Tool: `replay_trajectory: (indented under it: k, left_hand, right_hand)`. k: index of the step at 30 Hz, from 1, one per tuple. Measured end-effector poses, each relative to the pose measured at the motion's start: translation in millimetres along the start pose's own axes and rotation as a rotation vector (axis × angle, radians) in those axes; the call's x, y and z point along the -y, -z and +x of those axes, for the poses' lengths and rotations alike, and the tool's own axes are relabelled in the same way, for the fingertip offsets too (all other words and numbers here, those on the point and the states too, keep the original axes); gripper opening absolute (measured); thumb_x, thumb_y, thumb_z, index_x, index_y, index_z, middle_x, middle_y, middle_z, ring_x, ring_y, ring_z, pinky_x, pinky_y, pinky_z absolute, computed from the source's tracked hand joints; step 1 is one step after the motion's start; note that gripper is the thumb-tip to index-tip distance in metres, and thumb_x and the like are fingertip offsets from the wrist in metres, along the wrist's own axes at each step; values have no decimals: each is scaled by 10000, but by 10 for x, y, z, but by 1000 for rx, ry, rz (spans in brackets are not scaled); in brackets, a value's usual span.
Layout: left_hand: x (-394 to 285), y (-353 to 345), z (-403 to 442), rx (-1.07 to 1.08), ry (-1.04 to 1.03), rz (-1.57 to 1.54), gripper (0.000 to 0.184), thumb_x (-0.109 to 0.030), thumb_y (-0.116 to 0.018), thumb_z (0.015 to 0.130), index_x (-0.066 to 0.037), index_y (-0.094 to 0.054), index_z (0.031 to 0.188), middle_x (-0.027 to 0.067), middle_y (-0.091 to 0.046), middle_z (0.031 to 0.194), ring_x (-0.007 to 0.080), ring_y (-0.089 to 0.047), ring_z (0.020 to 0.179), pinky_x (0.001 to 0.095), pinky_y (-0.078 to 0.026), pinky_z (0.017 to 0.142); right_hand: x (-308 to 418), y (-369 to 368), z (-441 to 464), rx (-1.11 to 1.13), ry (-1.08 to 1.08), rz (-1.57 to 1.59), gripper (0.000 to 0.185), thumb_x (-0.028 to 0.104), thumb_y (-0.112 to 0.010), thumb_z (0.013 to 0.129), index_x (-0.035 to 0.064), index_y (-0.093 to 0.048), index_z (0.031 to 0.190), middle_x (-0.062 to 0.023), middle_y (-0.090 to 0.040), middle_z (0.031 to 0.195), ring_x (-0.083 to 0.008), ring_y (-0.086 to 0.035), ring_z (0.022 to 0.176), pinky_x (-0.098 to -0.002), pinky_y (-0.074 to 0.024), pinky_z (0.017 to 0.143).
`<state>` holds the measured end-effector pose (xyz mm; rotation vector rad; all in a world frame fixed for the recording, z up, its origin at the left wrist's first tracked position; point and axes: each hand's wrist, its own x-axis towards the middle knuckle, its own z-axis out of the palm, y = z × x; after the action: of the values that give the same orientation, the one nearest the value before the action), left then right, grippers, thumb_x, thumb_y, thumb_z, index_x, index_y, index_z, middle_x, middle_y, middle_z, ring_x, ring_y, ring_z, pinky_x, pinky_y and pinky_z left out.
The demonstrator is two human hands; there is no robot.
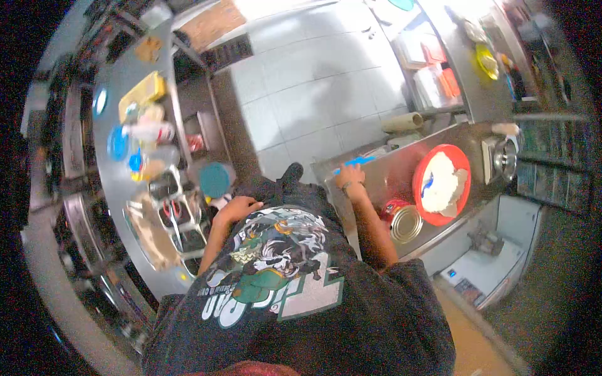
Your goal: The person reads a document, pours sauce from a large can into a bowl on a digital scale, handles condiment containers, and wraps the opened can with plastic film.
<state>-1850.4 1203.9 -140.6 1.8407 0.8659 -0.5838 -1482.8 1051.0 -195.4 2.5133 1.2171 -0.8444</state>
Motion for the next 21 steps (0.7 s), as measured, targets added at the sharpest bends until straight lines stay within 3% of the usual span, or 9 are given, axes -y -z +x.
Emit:
replay_trajectory:
  k: [2, 7, 9, 12, 15, 17, 19, 20, 21]
  left_hand:
    - [-249, 507, 209, 65, -22, 41, 531, -515, -561, 961, -30, -735, 1087, 235, -714, 1063, 416, -675, 1017, 463, -524, 905]
    - [-265, 1506, 926, -51, -130, -106, 501, -495, -593, 961, -41, -724, 1126, 202, -728, 1048, 344, -695, 995, 397, -528, 889]
    - [-301, 1951, 1375, -42, -152, -26, 500, -493, -593, 961, -34, -727, 1110, 198, -731, 1022, 339, -698, 974, 390, -528, 877]
    - [-383, 2585, 2107, 28, -111, 309, 527, -502, -581, 961, -1, -740, 1003, 224, -712, 894, 333, -705, 860, 415, -515, 792]
    - [-1138, 3215, 2509, 122, -144, 452, 542, -517, -571, 962, -4, -745, 978, 224, -698, 816, 333, -703, 778, 431, -511, 750]
    - [-1504, 3474, 2918, 157, -231, 478, 519, -478, -565, 978, 13, -730, 954, 217, -703, 807, 330, -706, 768, 424, -518, 745]
    - [-1785, 3602, 3225, 197, -317, 438, 482, -398, -552, 1011, 48, -699, 905, 203, -715, 790, 325, -711, 747, 411, -531, 734]
    - [-1955, 3650, 3432, 255, -318, 463, 424, -321, -545, 1025, 59, -672, 889, 202, -728, 817, 330, -721, 791, 412, -540, 755]
    - [-2116, 3665, 3621, 280, -336, 491, 424, -321, -545, 1025, 59, -672, 889, 202, -728, 817, 330, -721, 791, 412, -540, 755]
  right_hand:
    - [-295, -286, 304, 246, 6, -65, 536, 422, -681, 893, 158, -600, 1353, -132, -565, 1401, -360, -451, 1357, -519, -463, 1052]
    - [-114, 29, 150, 44, -164, 182, 369, 409, -650, 911, 154, -687, 1175, -94, -687, 1214, -303, -548, 1250, -488, -528, 950]
    - [-59, 135, 194, 60, -230, 277, 399, 394, -668, 903, 125, -683, 1198, -180, -692, 1168, -368, -590, 1198, -514, -517, 950]
    - [-21, 132, 440, 84, -502, 583, 351, 382, -635, 933, 99, -699, 1131, -217, -713, 1061, -400, -653, 1065, -520, -518, 907]
    - [58, 339, 500, -52, -624, 764, 336, 376, -605, 957, 78, -702, 1077, -240, -713, 995, -436, -673, 953, -522, -520, 865]
    - [100, 444, 547, -118, -708, 835, 356, 394, -610, 961, 79, -704, 1097, -222, -721, 966, -391, -692, 929, -487, -539, 812]
    - [136, 373, 575, -514, -910, 1166, 409, 419, -616, 968, 82, -674, 1192, -162, -728, 856, -299, -712, 873, -434, -553, 764]
    - [93, 338, 584, -523, -1003, 1440, 492, 431, -601, 984, 107, -570, 1353, -107, -723, 944, -244, -698, 844, -421, -566, 731]
    - [24, 354, 571, -539, -1038, 1458, 492, 431, -601, 984, 107, -570, 1353, -107, -723, 944, -244, -698, 844, -421, -566, 731]
